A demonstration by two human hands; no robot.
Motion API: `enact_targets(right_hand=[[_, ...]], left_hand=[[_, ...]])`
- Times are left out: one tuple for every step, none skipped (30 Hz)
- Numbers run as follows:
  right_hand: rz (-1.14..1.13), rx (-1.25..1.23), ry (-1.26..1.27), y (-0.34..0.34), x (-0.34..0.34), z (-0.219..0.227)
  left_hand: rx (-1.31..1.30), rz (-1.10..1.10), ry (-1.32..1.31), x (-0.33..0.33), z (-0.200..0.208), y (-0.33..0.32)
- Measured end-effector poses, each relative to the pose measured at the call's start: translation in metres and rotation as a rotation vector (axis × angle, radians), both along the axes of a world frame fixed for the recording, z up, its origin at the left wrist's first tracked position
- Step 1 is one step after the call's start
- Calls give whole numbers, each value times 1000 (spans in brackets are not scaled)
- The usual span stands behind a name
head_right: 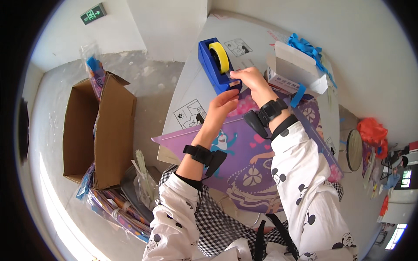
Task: Assembling a purple character-themed kite by attaching support rods and decorative ribbons using tape.
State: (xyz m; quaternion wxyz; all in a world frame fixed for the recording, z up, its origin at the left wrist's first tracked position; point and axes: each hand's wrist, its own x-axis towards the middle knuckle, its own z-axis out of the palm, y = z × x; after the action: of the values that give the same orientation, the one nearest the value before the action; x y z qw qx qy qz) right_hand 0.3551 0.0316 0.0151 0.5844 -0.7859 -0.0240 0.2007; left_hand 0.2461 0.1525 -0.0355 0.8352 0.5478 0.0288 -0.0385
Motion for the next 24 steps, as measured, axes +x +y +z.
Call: enact_targets(right_hand=[[-46, 44, 45, 0, 0, 0], [-47, 48, 51, 1, 1, -1], [-110, 90, 104, 0, 0, -3], [-173, 132, 157, -1, 0, -5], [-176, 133, 162, 0, 0, -7], [-190, 161, 161, 0, 0, -9], [-204, 189, 159, 1, 0, -10], [-207, 190, 162, 1, 0, -11], [-177, 208, 120, 2, -1, -12], [-147, 225, 77, 3, -1, -13], [-117, 242, 33, 5, -2, -14], [-161, 222, -38, 11, -6, -9], [-167, 219, -40, 11, -2, -6], [-159, 163, -73, 11, 6, 0], [-146, 112, -100, 16, 7, 5], [-148, -15, -148, 21, 3, 10], [-150, -16, -148, 21, -5, 10], [-167, 9, -186, 19, -11, 7], [-185, 37, -222, 17, -19, 5], [-154, 55, -207, 7, -28, 6], [-157, 94, -169, 0, -42, 8], [-164, 130, -132, -8, -59, 13], [-145, 122, -99, -19, -76, 19], [-125, 116, -63, -30, -94, 27]], left_hand=[[4, -1, 4, 1, 0, -1], [-18, -11, -7, 2, 0, -1], [-45, -22, -18, 3, 1, -3], [-44, -25, -12, 4, 1, -3], [-40, -23, -15, 4, 2, -3], [-36, -22, -19, 4, 2, -3], [-35, -25, -15, 5, 1, -3], [-23, -23, -28, 5, 0, -2], [-12, -21, -41, 5, -2, -1], [-10, -24, -38, 4, -3, -1], [-10, -14, -29, 4, -4, -1], [-14, -8, -22, 5, -4, -3], [-16, -14, -23, 5, -3, -5], [-18, -9, -33, 7, -3, -7], [-14, 2, -37, 6, -4, -6], [-13, 1, -36, 5, -5, -5], [-11, -5, -29, 5, -7, -4], [-9, -8, -30, 7, -6, -3], [-10, -7, -36, 8, -4, -2], [-12, -9, -21, 9, -3, -3], [-14, -10, 0, 8, -4, -2], [-19, -14, -2, 8, -4, -3], [-17, -15, 1, 8, -4, -4], [-11, -14, 6, 7, -4, -3]])
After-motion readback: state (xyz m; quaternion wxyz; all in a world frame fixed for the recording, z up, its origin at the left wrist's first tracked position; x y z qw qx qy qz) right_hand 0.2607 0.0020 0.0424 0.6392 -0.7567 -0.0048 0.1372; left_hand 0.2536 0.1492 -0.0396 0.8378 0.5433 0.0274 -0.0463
